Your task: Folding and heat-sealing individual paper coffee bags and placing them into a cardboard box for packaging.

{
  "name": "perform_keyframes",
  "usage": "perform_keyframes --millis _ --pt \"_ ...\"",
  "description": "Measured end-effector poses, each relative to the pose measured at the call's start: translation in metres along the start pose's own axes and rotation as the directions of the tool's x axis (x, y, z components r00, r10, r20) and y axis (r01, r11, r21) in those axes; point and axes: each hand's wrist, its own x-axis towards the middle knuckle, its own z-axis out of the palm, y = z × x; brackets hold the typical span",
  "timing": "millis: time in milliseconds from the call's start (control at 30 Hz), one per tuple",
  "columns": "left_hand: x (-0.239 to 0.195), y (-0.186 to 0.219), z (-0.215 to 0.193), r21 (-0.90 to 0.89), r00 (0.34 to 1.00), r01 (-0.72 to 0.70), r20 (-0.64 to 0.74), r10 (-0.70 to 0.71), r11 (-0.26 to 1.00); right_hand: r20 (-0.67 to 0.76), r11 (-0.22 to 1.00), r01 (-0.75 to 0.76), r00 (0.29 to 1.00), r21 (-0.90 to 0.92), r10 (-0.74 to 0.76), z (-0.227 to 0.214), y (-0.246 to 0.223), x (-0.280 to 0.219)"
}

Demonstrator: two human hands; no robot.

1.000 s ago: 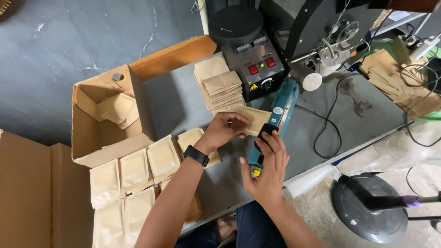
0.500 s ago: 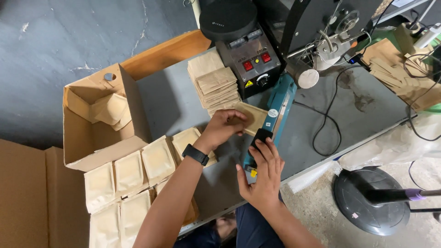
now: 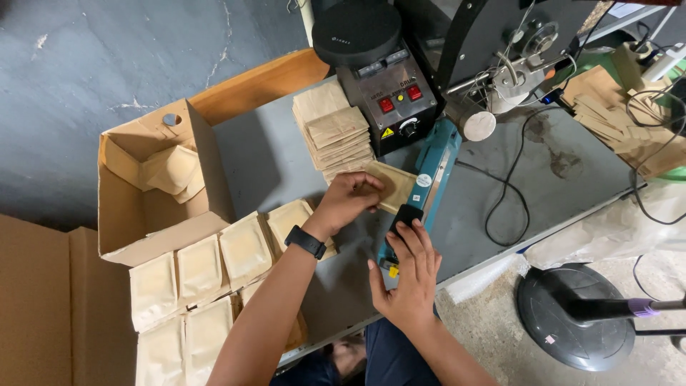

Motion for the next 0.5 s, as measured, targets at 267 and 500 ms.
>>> perform_keyframes --millis 267,500 --pt "-0.0015 0.0021 0.0019 -0.005 1.0 0.003 -0.024 -0.003 1.0 -0.001 0.999 0.029 1.0 -0.03 -0.029 -0.0012 0.0004 0.0019" --pt "-0.003 0.0025 0.0012 0.006 0.999 0.003 -0.032 -0.003 1.0 -0.013 0.996 0.054 0.998 -0.069 -0.055 0.0045 0.0053 -0.0042"
